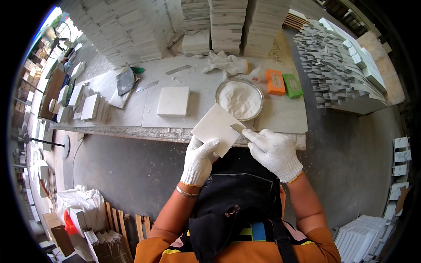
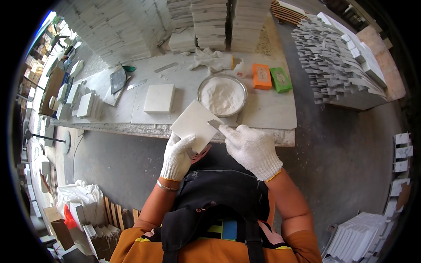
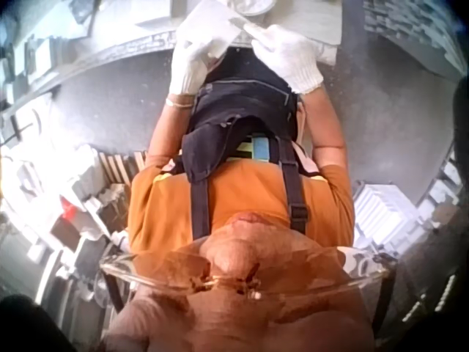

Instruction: The person applies a white paste to the edges of a square tile using a small metal spatula, then smooths the edges with a green sponge. The person repeats this process on multiple tiles, handling them one at a time.

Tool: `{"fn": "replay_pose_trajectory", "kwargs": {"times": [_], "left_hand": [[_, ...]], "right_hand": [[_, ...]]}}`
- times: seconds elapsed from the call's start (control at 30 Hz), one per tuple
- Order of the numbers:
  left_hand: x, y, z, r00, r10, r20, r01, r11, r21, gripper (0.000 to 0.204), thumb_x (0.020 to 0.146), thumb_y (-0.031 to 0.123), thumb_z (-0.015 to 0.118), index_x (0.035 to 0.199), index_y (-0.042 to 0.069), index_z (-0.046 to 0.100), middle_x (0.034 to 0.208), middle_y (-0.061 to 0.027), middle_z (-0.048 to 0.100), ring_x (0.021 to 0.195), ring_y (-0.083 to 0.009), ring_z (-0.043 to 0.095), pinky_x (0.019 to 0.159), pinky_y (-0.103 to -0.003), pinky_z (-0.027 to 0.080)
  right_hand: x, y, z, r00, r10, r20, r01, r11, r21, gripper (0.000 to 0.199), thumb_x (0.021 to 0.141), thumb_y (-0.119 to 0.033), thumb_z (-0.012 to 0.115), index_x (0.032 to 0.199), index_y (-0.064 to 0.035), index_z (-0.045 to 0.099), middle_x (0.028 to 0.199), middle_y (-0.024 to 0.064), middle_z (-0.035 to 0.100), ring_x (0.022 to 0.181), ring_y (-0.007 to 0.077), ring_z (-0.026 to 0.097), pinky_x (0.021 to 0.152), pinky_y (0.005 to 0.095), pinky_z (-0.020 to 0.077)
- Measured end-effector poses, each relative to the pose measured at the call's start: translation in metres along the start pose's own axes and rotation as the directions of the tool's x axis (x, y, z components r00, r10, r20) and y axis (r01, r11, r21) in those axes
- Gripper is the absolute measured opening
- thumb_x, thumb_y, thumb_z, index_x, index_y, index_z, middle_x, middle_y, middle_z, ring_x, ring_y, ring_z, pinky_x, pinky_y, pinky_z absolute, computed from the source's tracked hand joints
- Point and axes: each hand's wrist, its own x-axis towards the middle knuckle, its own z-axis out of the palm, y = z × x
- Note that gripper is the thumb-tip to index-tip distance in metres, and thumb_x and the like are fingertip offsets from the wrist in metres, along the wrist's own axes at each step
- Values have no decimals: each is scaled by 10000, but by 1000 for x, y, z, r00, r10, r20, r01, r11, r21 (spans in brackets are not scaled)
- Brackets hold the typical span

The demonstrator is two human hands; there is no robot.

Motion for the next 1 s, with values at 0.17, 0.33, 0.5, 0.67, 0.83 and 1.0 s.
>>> {"fn": "replay_pose_trajectory", "kwargs": {"times": [0.17, 0.33, 0.5, 0.67, 0.83, 1.0], "left_hand": [[-2, 1, 10, 997, 54, -46, -55, 998, -21, 517, 883, 12, 663, 1380, 23, 517, 1212, -94, 647, 1028, -202, 673, 809, -323, 580], [3, -1, 5, 996, 81, -28, -81, 997, -5, 495, 884, 8, 663, 1362, 19, 535, 1210, -91, 653, 1028, -198, 674, 814, -320, 579], [6, -1, 5, 997, 59, -48, -60, 998, -34, 491, 886, 2, 656, 1361, 11, 533, 1214, -101, 650, 1022, -201, 674, 788, -317, 578], [14, 1, -1, 997, 61, -40, -63, 996, -61, 510, 890, 4, 656, 1381, 11, 515, 1227, -109, 644, 1033, -213, 674, 815, -328, 579], [21, 5, 0, 1000, 26, -14, -26, 999, -47, 541, 899, 22, 656, 1414, -18, 496, 1276, -132, 636, 1135, -248, 653, 947, -360, 545], [35, 13, 6, 999, 40, -2, -40, 995, -91, 551, 895, 5, 654, 1418, 20, 481, 1273, -141, 615, 1125, -267, 650, 909, -372, 566]], "right_hand": [[-3, 2, 7, 999, -24, 35, 25, 1000, 0, 379, 802, -203, 712, 1179, -166, 725, 749, 40, 603, 612, 236, 647, 554, 377, 537], [-9, 1, 5, 994, -6, 107, 10, 999, -34, 376, 797, -200, 713, 1171, -160, 732, 751, 43, 608, 628, 237, 649, 575, 383, 542], [-5, 4, -4, 991, 82, 103, -94, 990, 108, 338, 844, -188, 714, 1180, -150, 736, 760, 70, 616, 659, 275, 648, 609, 404, 531], [14, 23, -15, 974, 226, 2, -223, 961, 165, 316, 875, -205, 686, 1182, -140, 726, 837, 98, 674, 733, 302, 675, 657, 404, 544], [47, 62, 5, 928, 347, 138, -371, 894, 250, 270, 908, -159, 640, 1156, -116, 740, 974, 140, 727, 915, 312, 699, 810, 386, 549], [66, 92, 35, 893, 351, 282, -423, 869, 257, 288, 914, -260, 645, 1125, -88, 737, 997, 147, 730, 917, 310, 687, 855, 376, 539]]}}
